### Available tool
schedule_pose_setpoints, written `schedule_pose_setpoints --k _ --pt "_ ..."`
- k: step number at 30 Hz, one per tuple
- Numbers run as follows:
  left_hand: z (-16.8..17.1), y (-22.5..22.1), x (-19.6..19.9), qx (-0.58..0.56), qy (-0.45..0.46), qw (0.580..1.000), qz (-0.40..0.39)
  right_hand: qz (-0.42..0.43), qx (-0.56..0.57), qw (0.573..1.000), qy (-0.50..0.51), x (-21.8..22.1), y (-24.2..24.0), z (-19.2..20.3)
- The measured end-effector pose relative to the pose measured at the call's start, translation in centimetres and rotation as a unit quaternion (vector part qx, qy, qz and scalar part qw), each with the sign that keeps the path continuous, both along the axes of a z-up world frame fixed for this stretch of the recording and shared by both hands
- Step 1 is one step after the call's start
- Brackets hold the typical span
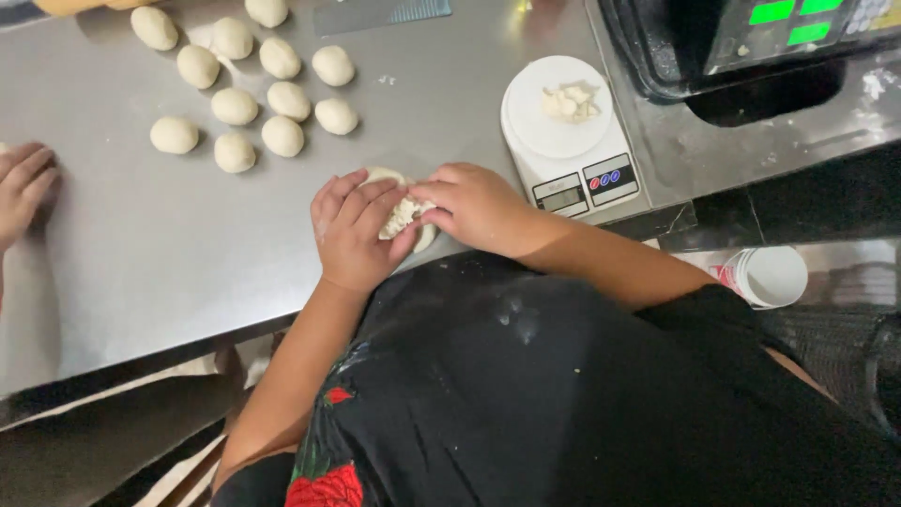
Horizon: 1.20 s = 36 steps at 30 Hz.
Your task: Portioning dough, shaping it into small balls, and weighing them on a digital scale for consistency.
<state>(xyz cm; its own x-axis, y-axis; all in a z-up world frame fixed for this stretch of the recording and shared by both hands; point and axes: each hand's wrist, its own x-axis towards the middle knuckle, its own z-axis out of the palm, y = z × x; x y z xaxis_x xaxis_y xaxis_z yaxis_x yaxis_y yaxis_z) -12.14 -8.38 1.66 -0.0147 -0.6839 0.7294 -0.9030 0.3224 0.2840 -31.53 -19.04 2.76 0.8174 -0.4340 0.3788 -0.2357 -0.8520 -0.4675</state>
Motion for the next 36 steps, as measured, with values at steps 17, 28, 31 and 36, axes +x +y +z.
schedule_pose_setpoints --k 17,28,31,36 --pt "0.4 -0.1 0.1 -0.009 0.003 1.000 -0.011 -0.011 0.015 0.985 -0.171 -3.7 -2.2 1.6" --pt "1.1 0.2 0.3 -0.004 -0.030 1.000 -0.003 -0.183 -0.130 0.971 -0.080 -14.3 -9.0 4.8" --pt "1.1 0.1 0.2 -0.012 -0.026 1.000 -0.004 -0.205 -0.062 0.976 0.043 -14.6 -9.1 3.4" --pt "1.3 0.1 0.2 -0.007 -0.028 1.000 -0.005 -0.254 -0.009 0.959 -0.121 -14.0 -9.0 4.1"
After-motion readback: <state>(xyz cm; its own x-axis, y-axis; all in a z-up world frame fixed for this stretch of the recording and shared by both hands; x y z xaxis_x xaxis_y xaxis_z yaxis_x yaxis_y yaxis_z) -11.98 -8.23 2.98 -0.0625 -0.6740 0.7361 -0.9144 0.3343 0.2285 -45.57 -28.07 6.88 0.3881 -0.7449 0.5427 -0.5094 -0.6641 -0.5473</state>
